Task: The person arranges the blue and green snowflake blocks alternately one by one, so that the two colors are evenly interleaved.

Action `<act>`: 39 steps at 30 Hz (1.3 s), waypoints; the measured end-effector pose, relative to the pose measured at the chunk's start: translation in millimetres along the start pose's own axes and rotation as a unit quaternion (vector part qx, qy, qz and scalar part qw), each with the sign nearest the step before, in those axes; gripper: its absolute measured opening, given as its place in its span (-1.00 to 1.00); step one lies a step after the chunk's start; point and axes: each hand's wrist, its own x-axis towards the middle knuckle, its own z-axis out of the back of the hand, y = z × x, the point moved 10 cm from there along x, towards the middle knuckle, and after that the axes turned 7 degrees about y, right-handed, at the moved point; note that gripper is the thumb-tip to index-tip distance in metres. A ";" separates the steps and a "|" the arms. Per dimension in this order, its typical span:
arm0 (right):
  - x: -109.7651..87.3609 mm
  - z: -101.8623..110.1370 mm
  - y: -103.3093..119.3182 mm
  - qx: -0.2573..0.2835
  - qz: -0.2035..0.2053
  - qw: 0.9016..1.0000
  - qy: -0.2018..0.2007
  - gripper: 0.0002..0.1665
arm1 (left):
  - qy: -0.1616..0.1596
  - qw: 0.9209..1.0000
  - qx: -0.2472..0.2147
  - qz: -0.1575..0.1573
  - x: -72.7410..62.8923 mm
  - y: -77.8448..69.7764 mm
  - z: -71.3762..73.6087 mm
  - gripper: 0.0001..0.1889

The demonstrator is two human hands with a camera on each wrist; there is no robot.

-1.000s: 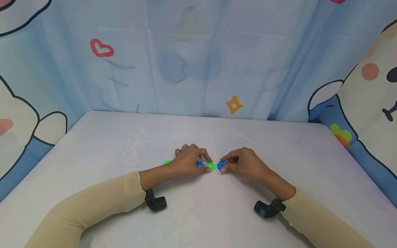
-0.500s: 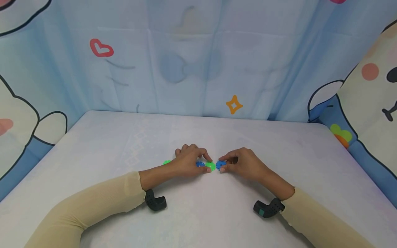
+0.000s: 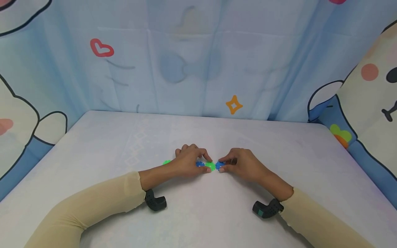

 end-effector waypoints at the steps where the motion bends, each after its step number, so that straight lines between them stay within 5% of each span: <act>1: -0.1 -0.1 -0.7 0.002 -0.003 1.000 0.000 -0.66 | 0.000 1.000 0.001 0.000 0.2 0.1 -0.3 -0.71; 39: 0.1 -2.2 4.2 -0.009 0.004 1.000 0.020 -0.63 | 0.015 1.000 -0.001 0.009 -2.6 1.8 -1.4 -0.70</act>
